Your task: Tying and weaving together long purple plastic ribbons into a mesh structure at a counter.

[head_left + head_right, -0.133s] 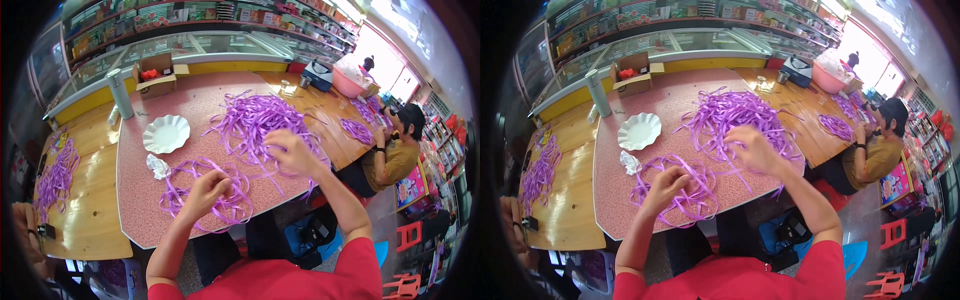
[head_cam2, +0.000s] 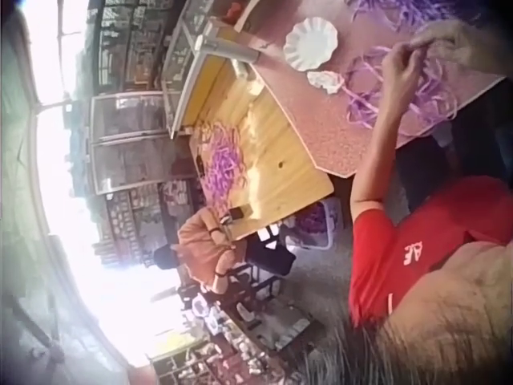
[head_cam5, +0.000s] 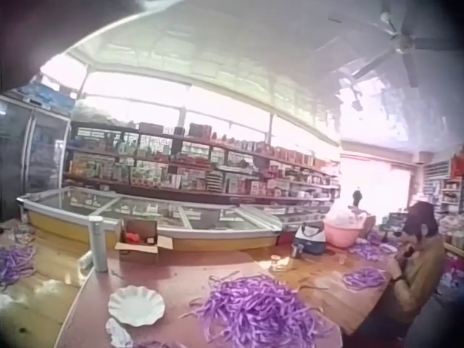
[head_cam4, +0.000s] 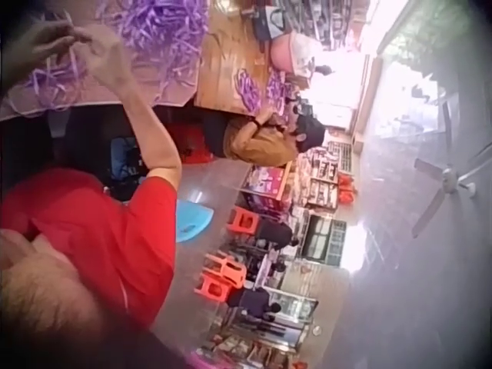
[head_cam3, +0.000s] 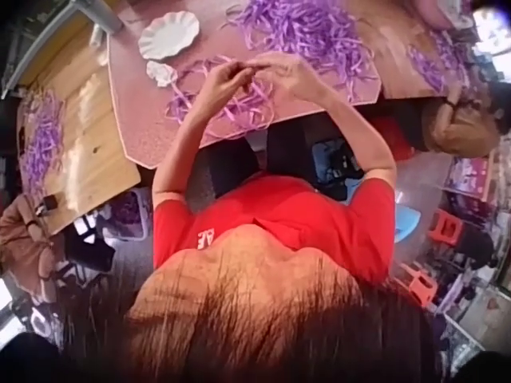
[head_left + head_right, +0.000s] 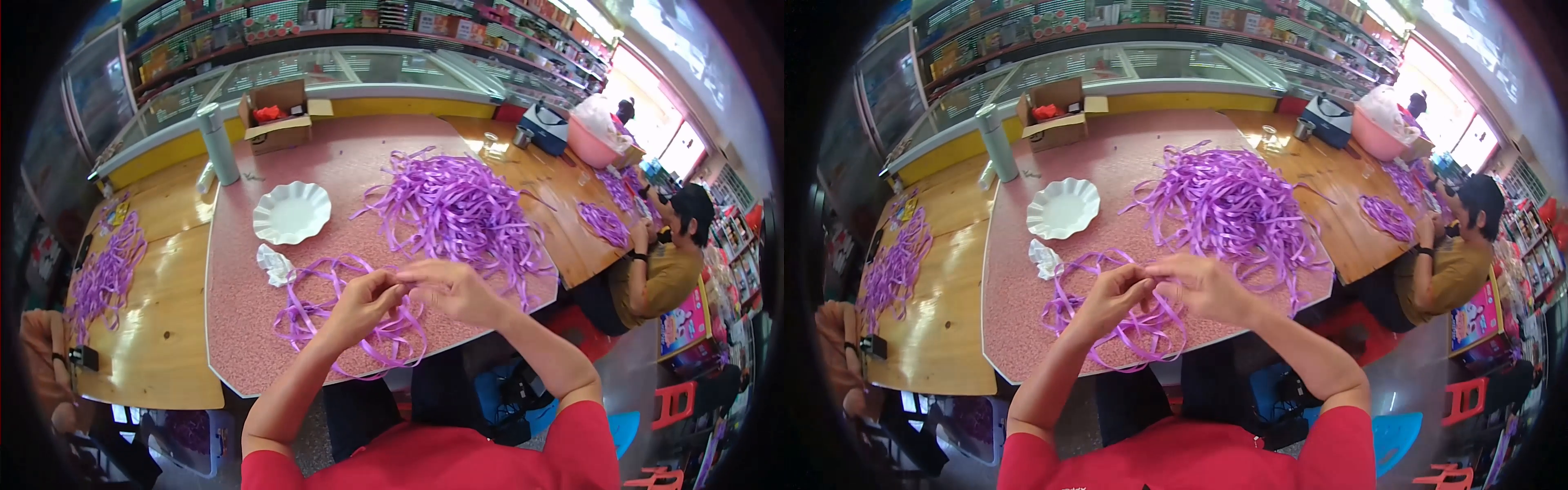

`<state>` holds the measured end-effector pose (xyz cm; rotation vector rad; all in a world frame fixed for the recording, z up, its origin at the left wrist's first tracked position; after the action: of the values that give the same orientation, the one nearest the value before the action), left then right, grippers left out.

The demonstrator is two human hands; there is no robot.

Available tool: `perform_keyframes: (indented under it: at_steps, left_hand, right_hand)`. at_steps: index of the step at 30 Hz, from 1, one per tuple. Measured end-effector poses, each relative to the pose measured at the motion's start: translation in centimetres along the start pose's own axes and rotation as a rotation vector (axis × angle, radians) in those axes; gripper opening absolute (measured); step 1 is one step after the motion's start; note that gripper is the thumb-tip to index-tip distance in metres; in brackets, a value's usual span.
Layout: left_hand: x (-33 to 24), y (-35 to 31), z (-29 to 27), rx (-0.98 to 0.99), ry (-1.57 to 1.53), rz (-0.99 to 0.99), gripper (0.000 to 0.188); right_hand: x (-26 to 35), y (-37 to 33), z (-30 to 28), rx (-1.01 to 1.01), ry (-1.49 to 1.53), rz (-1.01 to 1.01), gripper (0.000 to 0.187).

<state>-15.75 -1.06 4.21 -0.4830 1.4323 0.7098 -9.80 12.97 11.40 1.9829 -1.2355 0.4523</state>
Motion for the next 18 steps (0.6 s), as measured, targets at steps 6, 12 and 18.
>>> perform_keyframes:
  at_steps: [6,12,18]
  left_hand:
    - [0.6,0.1,-1.5,-0.023,-0.106,-0.092,0.024]
    - [1.2,1.9,-4.1,-0.086,-0.019,-0.116,0.020]
    - [-0.4,4.6,-12.3,-0.482,1.476,0.117,0.059]
  right_hand:
    - [-1.7,0.8,1.6,-0.042,-0.028,0.034,0.020]
    - [-3.3,2.5,1.4,-0.147,-0.171,-0.150,0.009]
    - [-7.6,1.6,-0.6,-0.249,-0.068,0.035,0.006]
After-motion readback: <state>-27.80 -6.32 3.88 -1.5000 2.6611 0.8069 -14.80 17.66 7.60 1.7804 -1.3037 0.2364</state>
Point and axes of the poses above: each hand's wrist, its own y-axis towards the middle knuckle, its own z-axis out of the palm, x = y × z, the point moved 6 cm from there along y, towards the middle knuckle, and after that the axes turned 6 degrees about -y, right-handed, at the moved point
